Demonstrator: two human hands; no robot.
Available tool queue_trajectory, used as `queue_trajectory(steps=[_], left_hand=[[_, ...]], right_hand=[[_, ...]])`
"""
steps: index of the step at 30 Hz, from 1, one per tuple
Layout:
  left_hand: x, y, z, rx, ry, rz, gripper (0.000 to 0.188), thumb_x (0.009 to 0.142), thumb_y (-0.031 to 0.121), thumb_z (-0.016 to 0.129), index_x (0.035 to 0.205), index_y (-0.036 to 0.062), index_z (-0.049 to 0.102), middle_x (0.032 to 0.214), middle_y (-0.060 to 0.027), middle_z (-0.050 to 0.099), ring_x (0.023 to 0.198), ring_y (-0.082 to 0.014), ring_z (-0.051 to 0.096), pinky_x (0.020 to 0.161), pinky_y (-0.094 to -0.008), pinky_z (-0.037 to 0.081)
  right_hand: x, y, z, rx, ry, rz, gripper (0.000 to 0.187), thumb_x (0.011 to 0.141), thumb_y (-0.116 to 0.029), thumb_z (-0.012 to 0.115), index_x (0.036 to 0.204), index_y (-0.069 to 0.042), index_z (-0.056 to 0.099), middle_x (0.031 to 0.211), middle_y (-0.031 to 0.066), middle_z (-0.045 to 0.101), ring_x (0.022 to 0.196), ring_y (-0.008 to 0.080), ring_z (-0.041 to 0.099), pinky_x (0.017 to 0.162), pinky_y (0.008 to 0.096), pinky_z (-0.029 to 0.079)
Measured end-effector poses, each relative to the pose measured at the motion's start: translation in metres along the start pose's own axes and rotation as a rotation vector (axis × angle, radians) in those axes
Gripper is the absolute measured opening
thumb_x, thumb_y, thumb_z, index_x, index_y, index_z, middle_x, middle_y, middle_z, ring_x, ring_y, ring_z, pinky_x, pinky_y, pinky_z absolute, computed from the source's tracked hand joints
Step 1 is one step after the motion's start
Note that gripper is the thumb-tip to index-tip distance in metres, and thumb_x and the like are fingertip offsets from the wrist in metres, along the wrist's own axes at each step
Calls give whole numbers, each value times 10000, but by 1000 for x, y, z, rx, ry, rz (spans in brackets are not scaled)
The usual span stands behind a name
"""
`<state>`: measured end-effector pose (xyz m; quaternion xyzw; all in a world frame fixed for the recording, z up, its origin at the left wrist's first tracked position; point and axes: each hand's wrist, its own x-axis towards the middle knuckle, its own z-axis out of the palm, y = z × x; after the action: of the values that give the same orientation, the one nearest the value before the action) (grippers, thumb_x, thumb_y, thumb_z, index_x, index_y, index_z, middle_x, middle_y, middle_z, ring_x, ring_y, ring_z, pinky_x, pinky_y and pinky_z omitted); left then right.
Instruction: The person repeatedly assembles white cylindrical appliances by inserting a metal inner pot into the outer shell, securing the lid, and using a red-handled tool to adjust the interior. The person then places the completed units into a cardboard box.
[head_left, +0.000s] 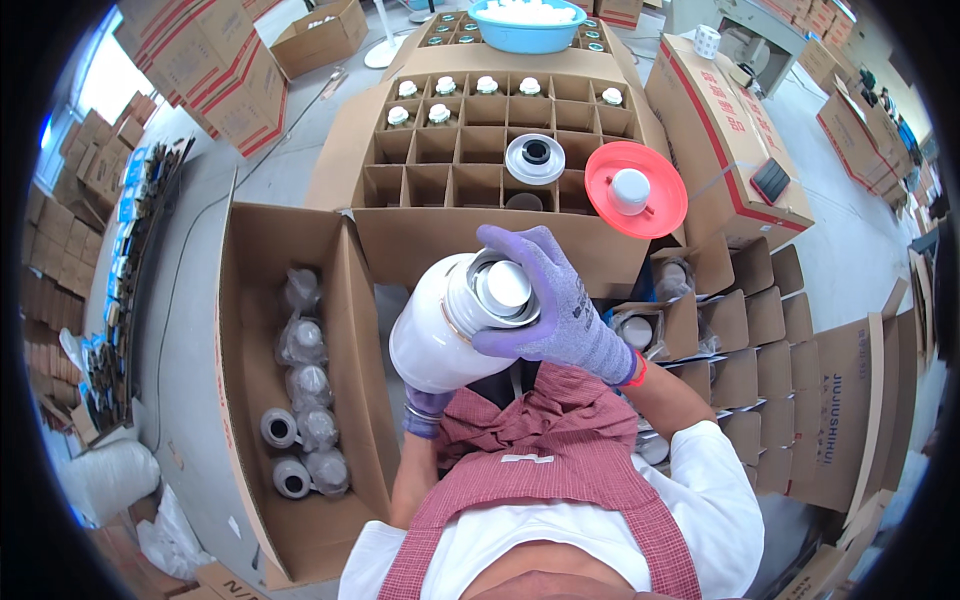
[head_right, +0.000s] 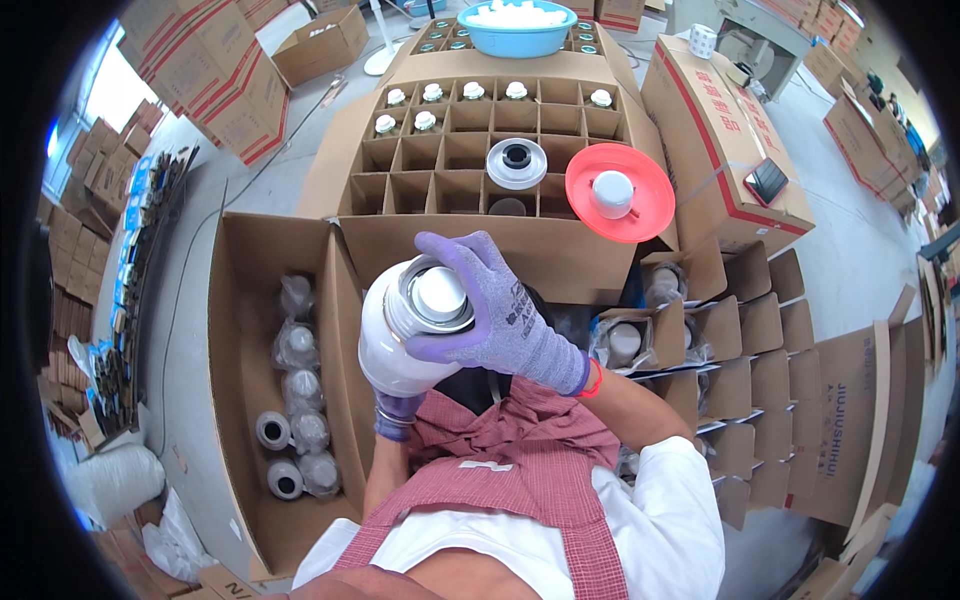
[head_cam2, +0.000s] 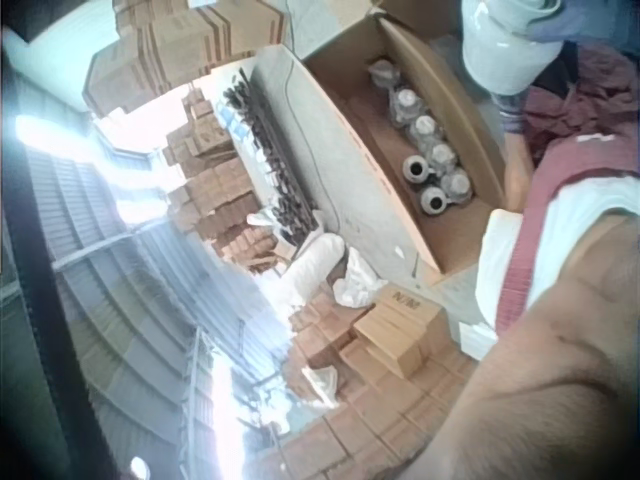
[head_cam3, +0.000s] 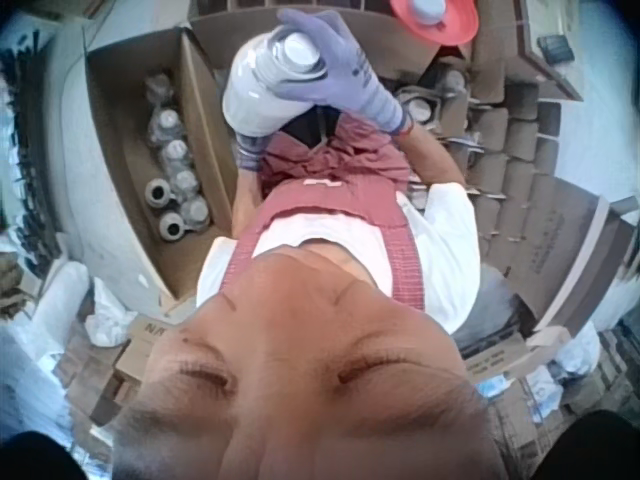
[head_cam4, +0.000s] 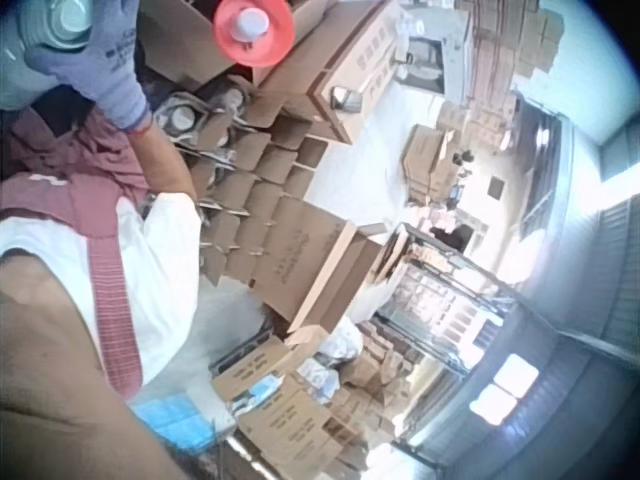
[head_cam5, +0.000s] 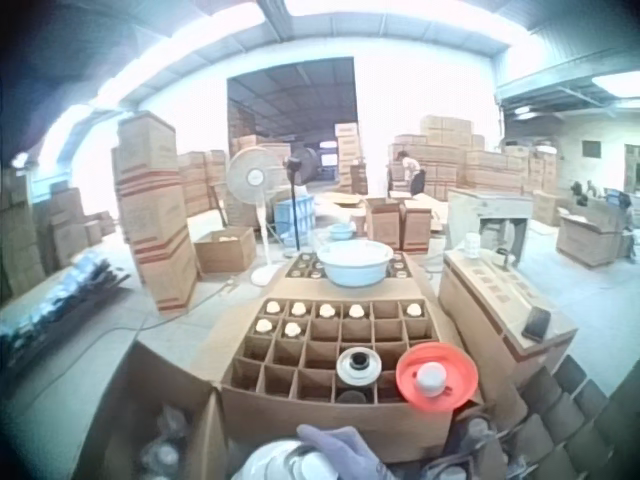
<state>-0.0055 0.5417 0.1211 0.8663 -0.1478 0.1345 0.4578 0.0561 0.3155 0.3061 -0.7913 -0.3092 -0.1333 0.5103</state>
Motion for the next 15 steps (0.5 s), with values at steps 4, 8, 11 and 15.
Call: queue_trajectory(steps=[4, 8, 11, 15], left_hand=[[-4, 6, 4, -394, 107, -270, 718, 840, 232, 760, 1444, 79, 404, 1448, -133, 476, 1332, -266, 469, 1132, -385, 361], [10, 9, -6, -514, 91, -346, 664, 840, 236, 750, 1406, 67, 447, 1415, -142, 502, 1311, -273, 487, 1106, -383, 385], [47, 7, -32, -465, -49, -286, 624, 841, 239, 741, 1378, 59, 480, 1391, -149, 521, 1295, -278, 501, 1086, -382, 402], [129, 10, -69, -296, -455, -105, 575, 841, 243, 731, 1340, 47, 523, 1359, -158, 547, 1274, -285, 520, 1060, -379, 425]], right_hand=[[8, -3, 7, 134, 129, 11, 714, 673, -281, 867, 1266, -39, 552, 1117, 151, 609, 1012, 314, 638, 897, 385, 511], [7, 5, 5, 181, 128, -54, 728, 639, -250, 867, 1259, -22, 563, 1152, 147, 621, 1042, 282, 640, 921, 368, 505], [-1, 10, 3, 172, 151, -143, 763, 643, -236, 882, 1283, -9, 534, 1150, 171, 604, 1067, 324, 620, 940, 393, 496], [-66, 69, 16, 204, 174, -119, 865, 647, -210, 873, 1378, -19, 453, 1376, 197, 462, 1255, 352, 495, 1086, 423, 362]])
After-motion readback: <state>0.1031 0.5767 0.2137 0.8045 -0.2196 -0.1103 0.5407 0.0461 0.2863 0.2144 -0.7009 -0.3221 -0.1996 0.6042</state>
